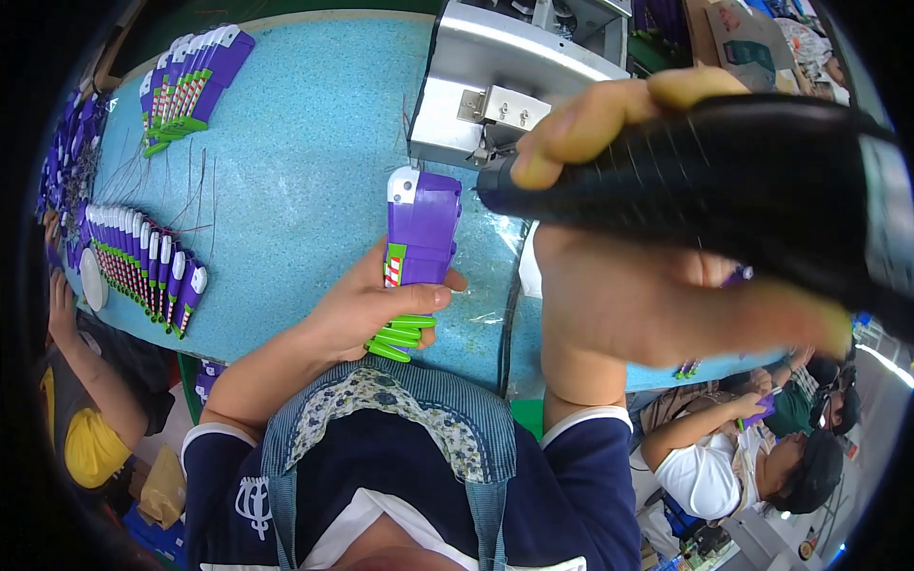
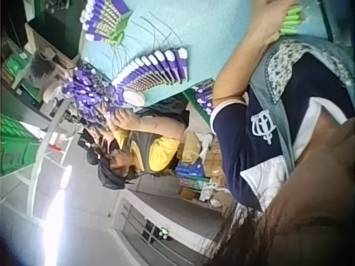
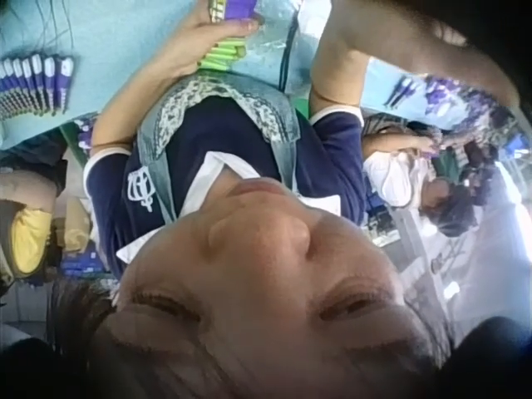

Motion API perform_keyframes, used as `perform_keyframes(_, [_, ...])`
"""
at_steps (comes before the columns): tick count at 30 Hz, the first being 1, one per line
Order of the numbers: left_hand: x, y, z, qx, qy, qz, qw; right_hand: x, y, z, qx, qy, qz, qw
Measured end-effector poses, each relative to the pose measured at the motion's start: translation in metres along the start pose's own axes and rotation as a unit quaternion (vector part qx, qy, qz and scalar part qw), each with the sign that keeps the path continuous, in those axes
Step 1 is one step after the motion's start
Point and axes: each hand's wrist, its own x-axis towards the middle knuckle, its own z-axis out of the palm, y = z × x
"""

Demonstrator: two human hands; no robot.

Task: The person assembles plastic toy components by hand, securing them together with screws using an electric screwdriver.

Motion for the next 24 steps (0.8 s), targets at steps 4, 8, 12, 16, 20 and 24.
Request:
perform_keyframes(4, [-0.002,-0.001,0.002,0.006,0.010,-0.002,1.000,-0.002,-0.006,0.009,-0.021,-0.037,0.000,0.999])
perform_keyframes(8, [-0.002,-0.003,0.000,0.005,-0.002,-0.004,1.000,-0.007,0.006,0.002,-0.020,-0.042,0.002,0.999])
perform_keyframes(12, [-0.001,-0.003,-0.002,0.010,-0.014,-0.004,1.000,-0.010,0.008,0.002,-0.004,-0.044,0.010,0.999])
perform_keyframes(16, [0.001,-0.004,-0.002,0.003,-0.002,-0.007,1.000,0.003,0.007,0.001,-0.023,-0.052,-0.001,0.998])
perform_keyframes(20, [0.003,-0.004,0.000,-0.001,0.014,-0.006,1.000,0.022,0.013,-0.008,0.140,0.048,-0.015,0.989])
perform_keyframes(24, [0.001,-0.002,-0.001,-0.009,0.027,-0.020,0.999,0.013,0.017,-0.018,0.019,-0.046,-0.025,0.998])
